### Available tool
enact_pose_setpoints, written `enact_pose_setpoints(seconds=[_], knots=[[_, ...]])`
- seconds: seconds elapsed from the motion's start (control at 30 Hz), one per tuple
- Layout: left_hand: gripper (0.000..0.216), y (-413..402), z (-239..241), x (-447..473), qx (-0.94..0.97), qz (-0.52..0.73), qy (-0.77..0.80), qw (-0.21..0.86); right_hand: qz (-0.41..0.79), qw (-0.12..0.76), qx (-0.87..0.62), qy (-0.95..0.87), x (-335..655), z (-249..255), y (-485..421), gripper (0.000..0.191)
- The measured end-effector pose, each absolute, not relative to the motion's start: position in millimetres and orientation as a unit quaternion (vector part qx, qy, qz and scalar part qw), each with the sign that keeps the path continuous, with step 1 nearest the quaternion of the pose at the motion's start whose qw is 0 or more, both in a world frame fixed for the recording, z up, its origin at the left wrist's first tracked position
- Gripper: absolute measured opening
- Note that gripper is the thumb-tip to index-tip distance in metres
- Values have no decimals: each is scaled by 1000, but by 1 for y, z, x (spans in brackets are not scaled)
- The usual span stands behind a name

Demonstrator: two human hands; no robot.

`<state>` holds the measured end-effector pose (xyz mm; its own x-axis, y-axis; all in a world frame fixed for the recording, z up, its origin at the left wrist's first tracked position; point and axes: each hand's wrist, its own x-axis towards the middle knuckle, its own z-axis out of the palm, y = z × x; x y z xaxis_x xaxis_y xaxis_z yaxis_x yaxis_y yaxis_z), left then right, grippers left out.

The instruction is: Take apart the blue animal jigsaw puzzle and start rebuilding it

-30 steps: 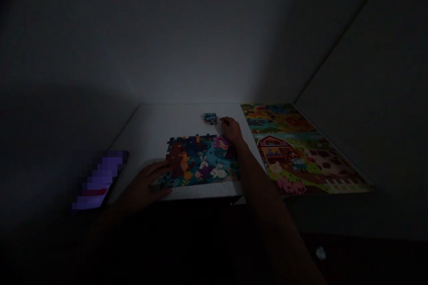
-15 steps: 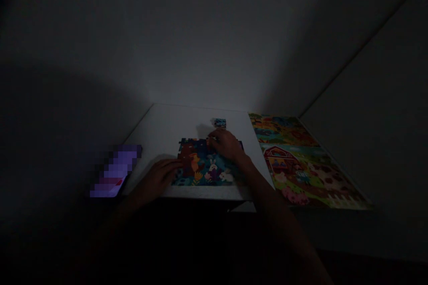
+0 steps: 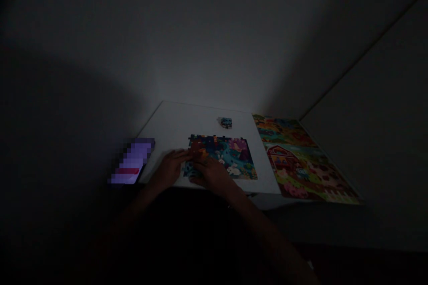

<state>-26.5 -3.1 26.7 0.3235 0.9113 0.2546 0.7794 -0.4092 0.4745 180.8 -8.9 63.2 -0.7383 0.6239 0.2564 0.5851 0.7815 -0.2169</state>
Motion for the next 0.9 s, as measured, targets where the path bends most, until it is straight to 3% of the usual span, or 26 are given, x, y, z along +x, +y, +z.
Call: enact_pose_setpoints(seconds=[0.37,0.9], knots=[[63,-2,30,-24,801,247,531,128,-33,138,-314,-939,178,53,-12,30],[61,0,26,-25,803,263,520,122,-43,185,-378,-906,178,46,-18,28]])
